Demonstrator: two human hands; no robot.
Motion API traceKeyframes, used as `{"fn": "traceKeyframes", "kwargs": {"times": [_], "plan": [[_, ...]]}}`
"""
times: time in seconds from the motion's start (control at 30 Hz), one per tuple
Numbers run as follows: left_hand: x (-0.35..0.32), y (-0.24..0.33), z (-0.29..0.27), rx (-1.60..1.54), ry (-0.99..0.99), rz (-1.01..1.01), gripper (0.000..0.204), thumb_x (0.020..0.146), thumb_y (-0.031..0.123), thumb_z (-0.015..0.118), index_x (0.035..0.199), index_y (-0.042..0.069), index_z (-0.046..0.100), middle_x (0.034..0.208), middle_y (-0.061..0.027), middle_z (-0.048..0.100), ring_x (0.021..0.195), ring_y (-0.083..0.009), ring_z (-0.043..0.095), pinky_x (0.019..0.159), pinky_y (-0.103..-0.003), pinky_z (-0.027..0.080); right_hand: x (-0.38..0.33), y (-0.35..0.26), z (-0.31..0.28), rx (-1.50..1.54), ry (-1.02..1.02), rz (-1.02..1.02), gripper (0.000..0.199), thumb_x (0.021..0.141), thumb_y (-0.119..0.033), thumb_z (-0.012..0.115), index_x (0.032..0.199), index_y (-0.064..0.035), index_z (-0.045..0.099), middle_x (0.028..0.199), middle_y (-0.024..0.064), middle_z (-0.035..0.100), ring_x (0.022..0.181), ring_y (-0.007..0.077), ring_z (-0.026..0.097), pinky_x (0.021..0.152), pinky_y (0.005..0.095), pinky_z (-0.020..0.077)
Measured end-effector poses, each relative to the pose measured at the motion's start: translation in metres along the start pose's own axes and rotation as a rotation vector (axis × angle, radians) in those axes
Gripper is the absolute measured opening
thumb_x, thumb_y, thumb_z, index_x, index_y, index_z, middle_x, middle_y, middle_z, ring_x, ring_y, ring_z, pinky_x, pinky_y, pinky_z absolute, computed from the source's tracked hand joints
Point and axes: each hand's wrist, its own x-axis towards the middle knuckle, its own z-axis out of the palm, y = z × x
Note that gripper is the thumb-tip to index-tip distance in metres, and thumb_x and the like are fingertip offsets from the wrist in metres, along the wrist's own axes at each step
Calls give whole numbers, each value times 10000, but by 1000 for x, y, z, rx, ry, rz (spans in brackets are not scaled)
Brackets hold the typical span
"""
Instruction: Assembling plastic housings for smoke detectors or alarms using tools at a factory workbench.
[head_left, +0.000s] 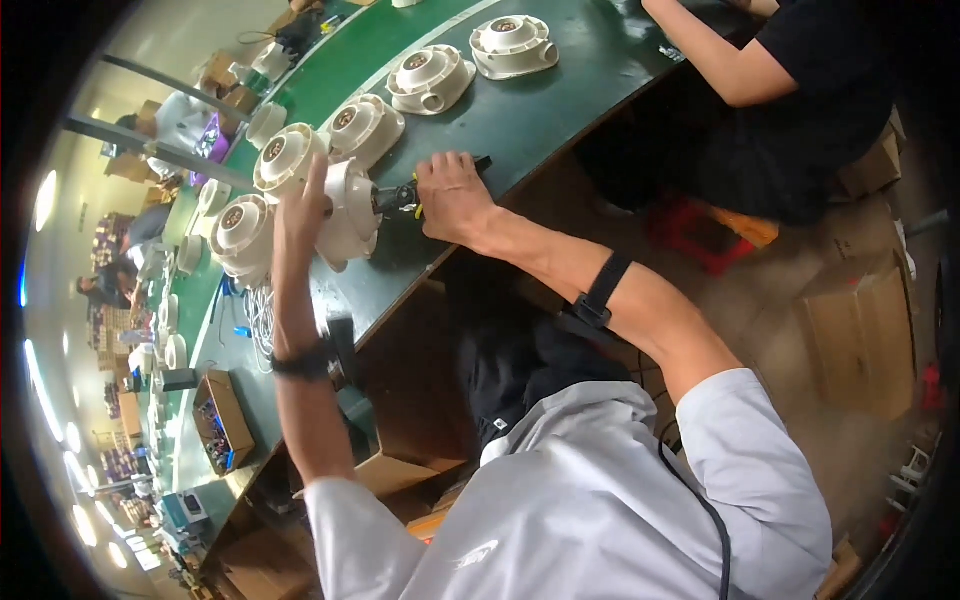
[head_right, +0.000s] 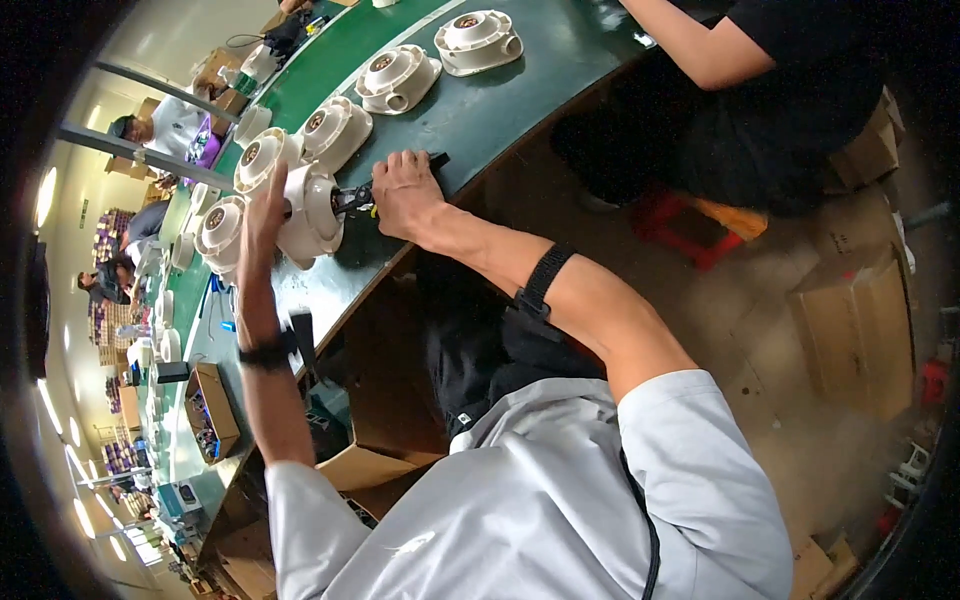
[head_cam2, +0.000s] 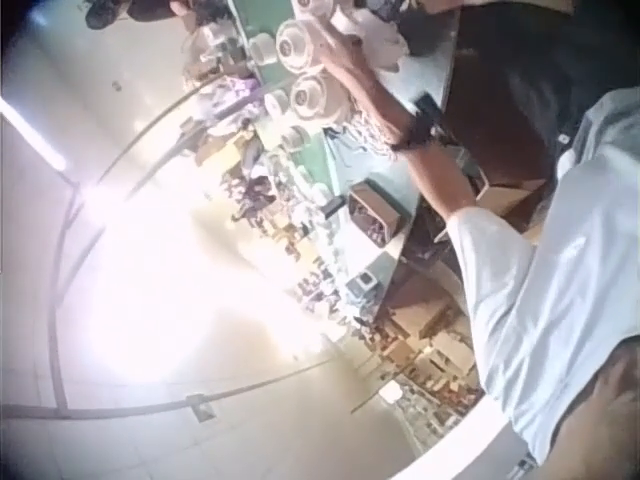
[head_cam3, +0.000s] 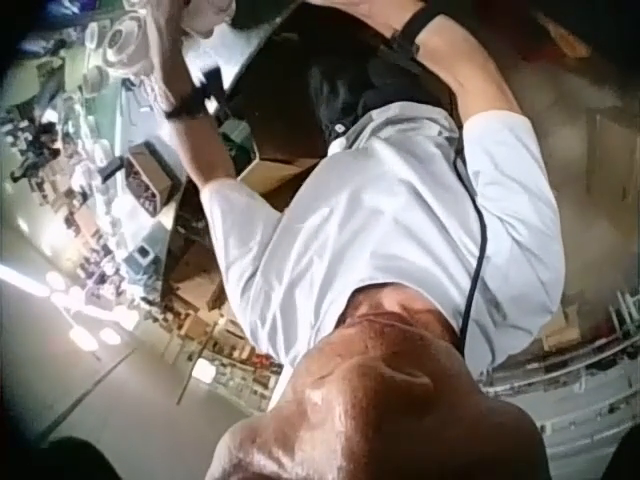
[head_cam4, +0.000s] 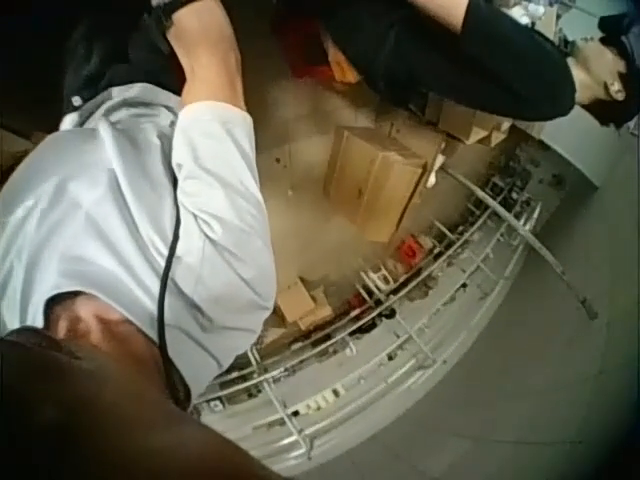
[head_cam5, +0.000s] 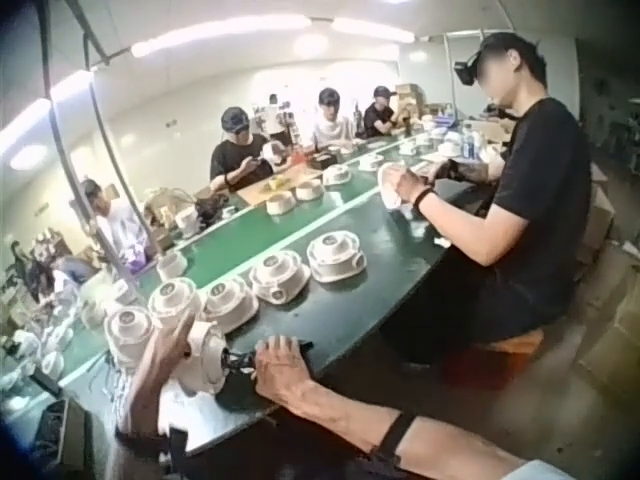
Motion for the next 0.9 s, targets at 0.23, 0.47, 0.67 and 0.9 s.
{"fn": "traceKeyframes", "kwargs": {"times": [0.23, 0.47, 0.67, 0.9], "plan": [[-61, -27, 41, -467, 360, 262, 483, 882, 399, 638, 1146, -4, 596, 1009, -103, 652, 912, -164, 595, 823, -299, 467, 8, -7, -5, 63, -17, -17, 439, 665, -207, 647, 1014, 37, 538, 998, 207, 550, 989, 335, 515, 869, 462, 394], [-58, -35, 42, -455, 451, 264, 548, 857, 468, 645, 1085, -27, 592, 942, -124, 654, 846, -188, 608, 790, -312, 480, 8, -15, -5, 34, -90, -1, 432, 677, -205, 646, 1017, 37, 537, 1011, 208, 548, 997, 332, 511, 883, 450, 387], [-95, -28, 47, -349, 770, 303, 504, 933, 315, 575, 1216, -79, 440, 1168, -184, 487, 1065, -259, 505, 942, -366, 417, 4, -13, -5, 32, -30, 8, 456, 676, -192, 650, 1050, 40, 528, 1026, 198, 525, 1007, 324, 491, 916, 443, 362], [-239, 25, 157, -1331, -401, -324, 557, 963, 520, 397, 1220, 33, 483, 1220, -129, 522, 1108, -235, 529, 916, -393, 458, 6, -24, 4, -77, 69, -3, 422, 626, -158, 615, 983, 50, 529, 945, 201, 530, 923, 329, 494, 855, 416, 370]]}}
